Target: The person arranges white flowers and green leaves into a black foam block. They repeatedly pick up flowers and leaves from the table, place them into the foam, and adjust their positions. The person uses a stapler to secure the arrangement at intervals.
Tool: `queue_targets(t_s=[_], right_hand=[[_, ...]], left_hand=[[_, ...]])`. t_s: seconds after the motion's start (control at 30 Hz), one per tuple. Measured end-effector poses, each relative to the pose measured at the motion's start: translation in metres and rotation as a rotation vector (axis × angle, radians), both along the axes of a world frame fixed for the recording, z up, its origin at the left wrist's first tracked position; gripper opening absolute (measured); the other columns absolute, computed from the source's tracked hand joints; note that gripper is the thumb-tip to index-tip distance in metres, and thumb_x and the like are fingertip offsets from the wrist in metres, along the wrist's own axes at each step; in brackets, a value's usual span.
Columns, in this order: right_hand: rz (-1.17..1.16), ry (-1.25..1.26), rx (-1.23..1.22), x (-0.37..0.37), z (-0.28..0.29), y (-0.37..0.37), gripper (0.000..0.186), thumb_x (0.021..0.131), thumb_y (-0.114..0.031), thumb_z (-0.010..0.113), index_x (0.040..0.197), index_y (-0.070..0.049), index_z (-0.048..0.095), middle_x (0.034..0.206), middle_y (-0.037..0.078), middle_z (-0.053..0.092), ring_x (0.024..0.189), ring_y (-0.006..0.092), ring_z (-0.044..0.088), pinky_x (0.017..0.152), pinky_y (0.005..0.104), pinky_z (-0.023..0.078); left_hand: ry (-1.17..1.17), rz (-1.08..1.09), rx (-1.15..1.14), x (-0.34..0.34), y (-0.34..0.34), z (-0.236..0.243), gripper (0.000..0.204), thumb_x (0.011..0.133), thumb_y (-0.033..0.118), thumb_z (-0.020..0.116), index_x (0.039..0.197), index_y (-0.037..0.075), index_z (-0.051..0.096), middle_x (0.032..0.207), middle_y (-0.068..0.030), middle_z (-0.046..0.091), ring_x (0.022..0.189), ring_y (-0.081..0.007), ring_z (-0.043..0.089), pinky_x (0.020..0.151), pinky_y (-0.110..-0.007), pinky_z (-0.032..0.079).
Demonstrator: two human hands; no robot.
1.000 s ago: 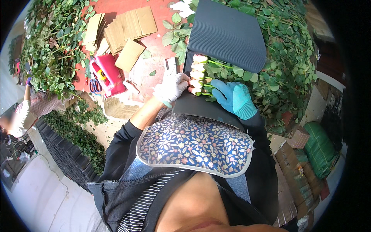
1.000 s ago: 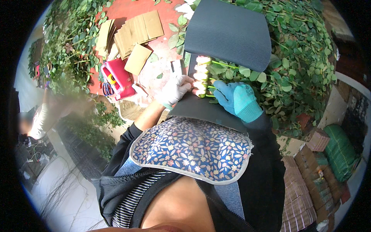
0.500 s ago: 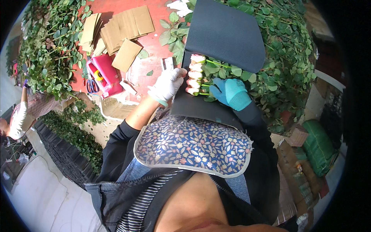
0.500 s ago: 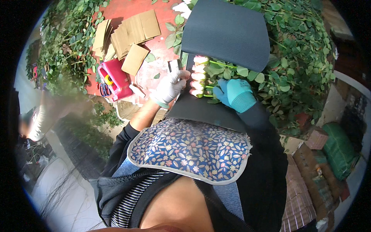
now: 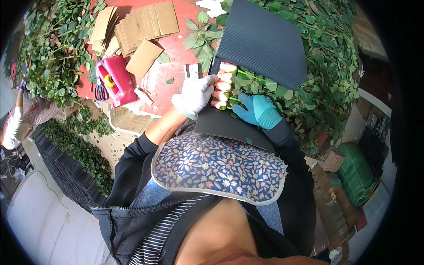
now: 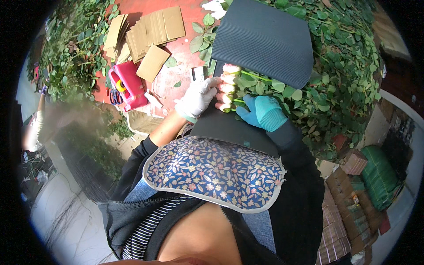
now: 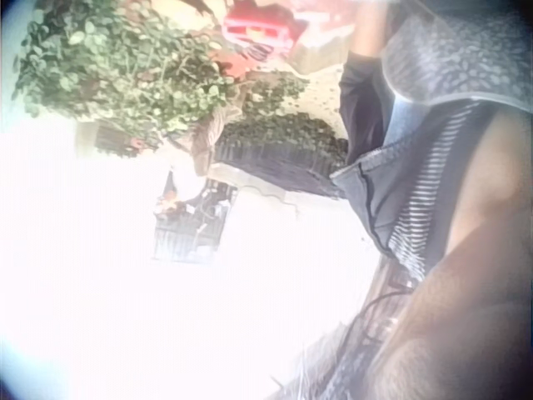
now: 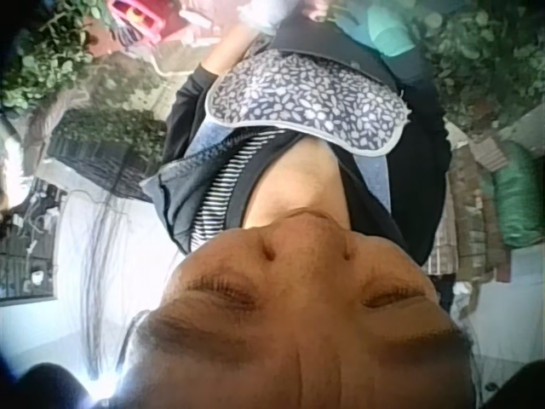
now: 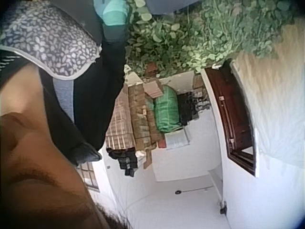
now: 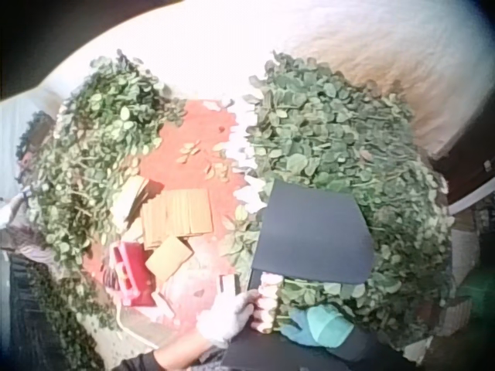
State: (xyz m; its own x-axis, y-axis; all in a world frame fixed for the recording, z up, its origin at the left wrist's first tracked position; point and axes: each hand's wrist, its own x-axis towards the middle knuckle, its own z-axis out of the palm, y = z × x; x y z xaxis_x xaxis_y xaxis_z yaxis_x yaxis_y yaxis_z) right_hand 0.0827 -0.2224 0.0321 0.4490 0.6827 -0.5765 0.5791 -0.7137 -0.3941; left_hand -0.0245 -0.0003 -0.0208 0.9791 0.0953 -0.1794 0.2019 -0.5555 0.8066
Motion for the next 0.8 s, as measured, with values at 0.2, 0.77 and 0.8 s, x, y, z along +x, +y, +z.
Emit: queue_targets(t_s=[0.2,0.77,0.8], right_hand=[[0.021,0.023,0.041,0.005,-0.006,0.000,0.043,0.086,-0.045,0.063,0.107,-0.008,0.064,0.071,0.019,0.065,0.065,0.0383,0.065,0.063,0.0490,0.052],[0.085,-0.121,0.116,0.012,-0.017,0.000,0.022,0.091,-0.030,0.057,0.094,-0.009,0.065,0.076,0.018,0.067,0.069,0.0362,0.066,0.062,0.0503,0.051],[0.070,-0.142,0.195,0.012,-0.010,-0.001,0.023,0.091,-0.031,0.057,0.095,-0.009,0.064,0.076,0.018,0.067,0.067,0.0364,0.066,0.062,0.0505,0.050]], left_hand=[[0.032,0.038,-0.071,0.004,0.000,-0.003,0.031,0.091,0.003,0.053,0.121,0.000,0.061,0.105,-0.0137,0.068,0.097,-0.0239,0.066,0.087,-0.032,0.051],[-0.181,-0.542,0.402,0.021,-0.005,0.022,0.025,0.085,0.024,0.064,0.108,0.015,0.063,0.097,-0.0047,0.063,0.086,-0.0252,0.066,0.070,-0.039,0.052],[-0.122,-0.546,0.417,0.024,-0.005,0.024,0.024,0.085,0.025,0.064,0.107,0.015,0.063,0.097,-0.0051,0.063,0.086,-0.0251,0.066,0.070,-0.040,0.052]])
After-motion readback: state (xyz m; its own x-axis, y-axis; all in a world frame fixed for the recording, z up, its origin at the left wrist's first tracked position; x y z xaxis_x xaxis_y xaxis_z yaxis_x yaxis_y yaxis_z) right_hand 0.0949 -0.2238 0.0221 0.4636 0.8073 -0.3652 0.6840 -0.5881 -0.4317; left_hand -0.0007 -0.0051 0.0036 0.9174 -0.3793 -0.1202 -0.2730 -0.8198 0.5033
